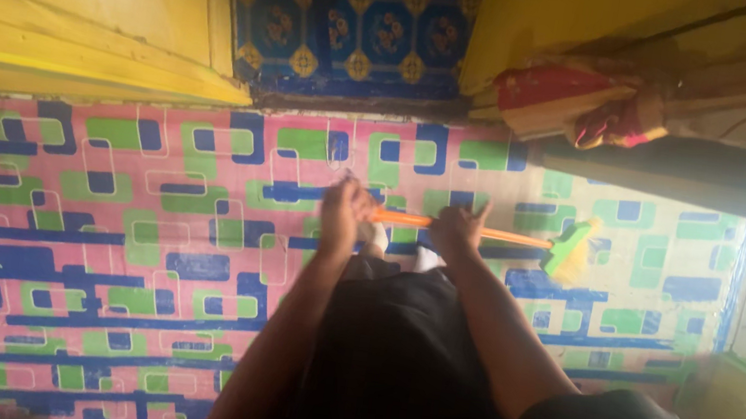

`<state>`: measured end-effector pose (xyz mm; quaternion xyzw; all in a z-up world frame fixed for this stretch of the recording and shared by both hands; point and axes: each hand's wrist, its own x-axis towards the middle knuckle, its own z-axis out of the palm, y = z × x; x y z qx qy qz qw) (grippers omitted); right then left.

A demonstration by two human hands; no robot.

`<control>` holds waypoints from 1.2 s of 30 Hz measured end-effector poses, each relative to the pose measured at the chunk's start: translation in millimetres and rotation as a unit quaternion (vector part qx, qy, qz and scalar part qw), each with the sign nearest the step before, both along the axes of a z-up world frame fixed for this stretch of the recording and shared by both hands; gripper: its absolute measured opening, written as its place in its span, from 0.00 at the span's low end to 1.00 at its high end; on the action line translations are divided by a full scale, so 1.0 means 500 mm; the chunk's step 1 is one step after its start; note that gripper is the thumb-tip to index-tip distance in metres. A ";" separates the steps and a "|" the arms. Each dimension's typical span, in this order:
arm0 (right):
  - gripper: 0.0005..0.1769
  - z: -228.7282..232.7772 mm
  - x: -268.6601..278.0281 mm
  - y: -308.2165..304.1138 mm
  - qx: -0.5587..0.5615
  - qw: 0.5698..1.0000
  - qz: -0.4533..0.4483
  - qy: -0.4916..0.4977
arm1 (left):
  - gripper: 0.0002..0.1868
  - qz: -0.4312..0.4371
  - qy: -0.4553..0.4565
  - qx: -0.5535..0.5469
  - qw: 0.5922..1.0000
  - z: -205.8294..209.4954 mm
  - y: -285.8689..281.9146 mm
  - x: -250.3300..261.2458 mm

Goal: The person sweeps the patterned floor of a room using a broom, moving the broom back and forth to collect debris.

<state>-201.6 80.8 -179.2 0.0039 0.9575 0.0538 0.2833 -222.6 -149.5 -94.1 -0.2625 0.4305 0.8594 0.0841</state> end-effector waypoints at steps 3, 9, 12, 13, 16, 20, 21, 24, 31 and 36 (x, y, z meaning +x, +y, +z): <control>0.14 0.049 -0.052 -0.063 -0.150 0.985 -0.078 -0.020 | 0.18 0.065 0.060 0.029 0.996 0.028 -0.100 -0.058; 0.27 0.305 -0.117 -0.294 -0.374 0.927 -0.001 0.027 | 0.13 0.129 0.286 0.203 0.928 0.353 -0.315 -0.026; 0.16 0.447 -0.085 -0.357 -0.491 0.870 0.051 0.017 | 0.22 0.166 0.359 0.097 0.913 0.522 -0.348 0.123; 0.14 0.472 -0.074 -0.377 -0.516 0.854 0.058 0.013 | 0.24 0.188 0.372 0.008 0.909 0.569 -0.343 0.169; 0.14 0.446 -0.099 -0.398 -0.462 0.871 0.153 0.064 | 0.22 0.242 0.325 -0.211 0.889 0.588 -0.267 0.180; 0.10 0.306 -0.075 -0.291 -0.541 0.799 0.188 0.183 | 0.24 0.235 0.242 -0.129 0.932 0.545 -0.139 0.149; 0.09 0.279 -0.059 -0.245 -0.550 0.787 0.185 0.210 | 0.22 0.223 0.226 -0.097 0.943 0.533 -0.105 0.154; 0.10 0.219 0.028 -0.058 -0.471 0.684 0.227 0.508 | 0.18 0.210 0.169 0.008 0.963 0.457 0.006 0.164; 0.09 -0.048 0.142 0.470 -0.436 0.874 0.085 0.197 | 0.16 -0.023 0.171 -0.239 0.956 0.143 0.409 0.271; 0.18 -0.055 0.213 0.640 0.091 0.984 0.131 0.074 | 0.20 -0.277 0.005 -0.205 0.939 -0.006 0.536 0.335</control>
